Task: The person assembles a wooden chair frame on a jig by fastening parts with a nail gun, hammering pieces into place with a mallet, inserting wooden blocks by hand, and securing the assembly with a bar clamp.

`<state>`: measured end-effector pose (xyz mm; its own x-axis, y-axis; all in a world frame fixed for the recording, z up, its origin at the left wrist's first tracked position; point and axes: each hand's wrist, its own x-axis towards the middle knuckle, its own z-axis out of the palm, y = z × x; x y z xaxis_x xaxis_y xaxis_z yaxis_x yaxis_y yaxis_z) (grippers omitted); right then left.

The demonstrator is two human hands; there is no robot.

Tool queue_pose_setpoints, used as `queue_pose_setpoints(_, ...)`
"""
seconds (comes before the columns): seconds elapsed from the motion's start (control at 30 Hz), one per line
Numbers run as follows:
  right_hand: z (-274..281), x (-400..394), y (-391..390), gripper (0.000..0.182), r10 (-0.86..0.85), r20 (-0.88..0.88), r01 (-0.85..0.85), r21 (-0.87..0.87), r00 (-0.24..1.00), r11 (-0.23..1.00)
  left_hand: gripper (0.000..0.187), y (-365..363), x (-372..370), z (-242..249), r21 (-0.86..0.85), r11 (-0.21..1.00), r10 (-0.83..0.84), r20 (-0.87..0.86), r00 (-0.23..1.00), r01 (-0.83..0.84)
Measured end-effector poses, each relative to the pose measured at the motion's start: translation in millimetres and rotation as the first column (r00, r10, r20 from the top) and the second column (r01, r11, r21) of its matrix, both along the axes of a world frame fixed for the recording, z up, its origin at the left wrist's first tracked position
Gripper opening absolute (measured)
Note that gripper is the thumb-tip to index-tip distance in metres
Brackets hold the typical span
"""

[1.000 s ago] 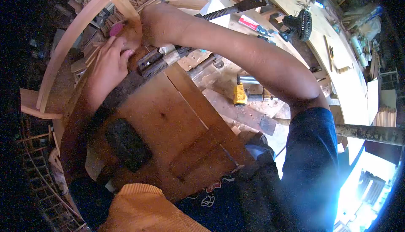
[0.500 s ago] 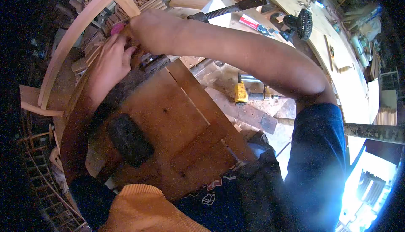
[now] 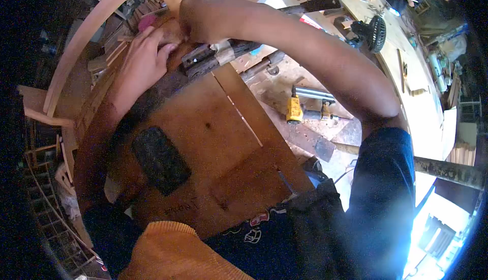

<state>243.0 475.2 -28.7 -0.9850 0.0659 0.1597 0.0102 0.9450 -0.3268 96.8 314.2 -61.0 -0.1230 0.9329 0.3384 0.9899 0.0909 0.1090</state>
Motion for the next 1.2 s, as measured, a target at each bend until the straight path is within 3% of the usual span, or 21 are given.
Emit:
queue_pose_setpoints(0.27,-4.6,6.2,4.4,0.018,0.029,-0.033,-0.033,-0.124,0.999,0.992,0.022,-1.1,0.1,-3.6,0.049,0.999,0.014,0.081,0.997,-0.018)
queue_pose_setpoints(0.37,-4.7,12.9,14.4,0.018,-0.025,-0.107,0.003,-0.207,0.994,0.978,0.022,-1.9,-1.7,-4.7,0.104,0.994,-0.029,0.154,0.988,0.013)
queue_pose_setpoints(0.4,-6.9,15.0,24.1,0.018,0.003,-0.207,-0.044,-0.193,0.978,0.98,0.022,-2.1,-1.6,-6.5,0.144,0.989,-0.049,0.174,0.984,0.024)
queue_pose_setpoints(0.5,7.8,35.2,15.0,0.019,-0.066,-0.165,-0.029,-0.517,0.984,0.856,0.023,-3.2,-1.6,-6.4,0.164,0.986,-0.061,0.235,0.97,0.022)
queue_pose_setpoints(0.63,12.6,53.2,-1.5,0.024,-0.164,-0.237,0.07,-0.361,0.958,0.93,0.026,-4.2,-5.3,-11.4,0.235,0.97,-0.121,0.247,0.961,0.061)
queue_pose_setpoints(0.7,3.4,63.1,-4.7,0.026,-0.217,-0.312,0.139,-0.253,0.925,0.957,0.03,-2.3,-7.6,-18.1,0.33,0.943,-0.103,0.145,0.984,0.05)
queue_pose_setpoints(0.73,7.8,70.4,-13.5,0.03,-0.331,-0.197,0.248,-0.353,0.923,0.902,0.033,-1.1,-8.0,-19.9,0.376,0.925,-0.092,0.093,0.991,0.05)
queue_pose_setpoints(0.83,-13.3,80.7,-9.5,0.034,-0.115,-0.491,0.084,-0.084,0.863,0.993,0.032,1.3,-7.1,-10.3,0.362,0.919,-0.236,0.191,0.953,0.155)
queue_pose_setpoints(0.87,-14.8,88.7,-13.6,0.037,-0.158,-0.411,0.12,-0.117,0.898,0.986,0.032,2.0,-5.4,-5.7,0.34,0.912,-0.294,0.156,0.943,0.229)
queue_pose_setpoints(0.97,-23.7,100.8,-21.8,0.036,-0.077,-0.43,0.094,0.019,0.899,0.995,0.037,5.8,-3.1,-0.4,0.254,0.888,-0.423,0.118,0.898,0.385)
queue_pose_setpoints(1.2,-52.3,107.8,-25.2,0.046,-0.137,-0.434,0.108,-0.091,0.89,0.99,0.051,8.7,-7.5,-8.1,0.087,0.905,-0.425,0.248,0.871,0.417)
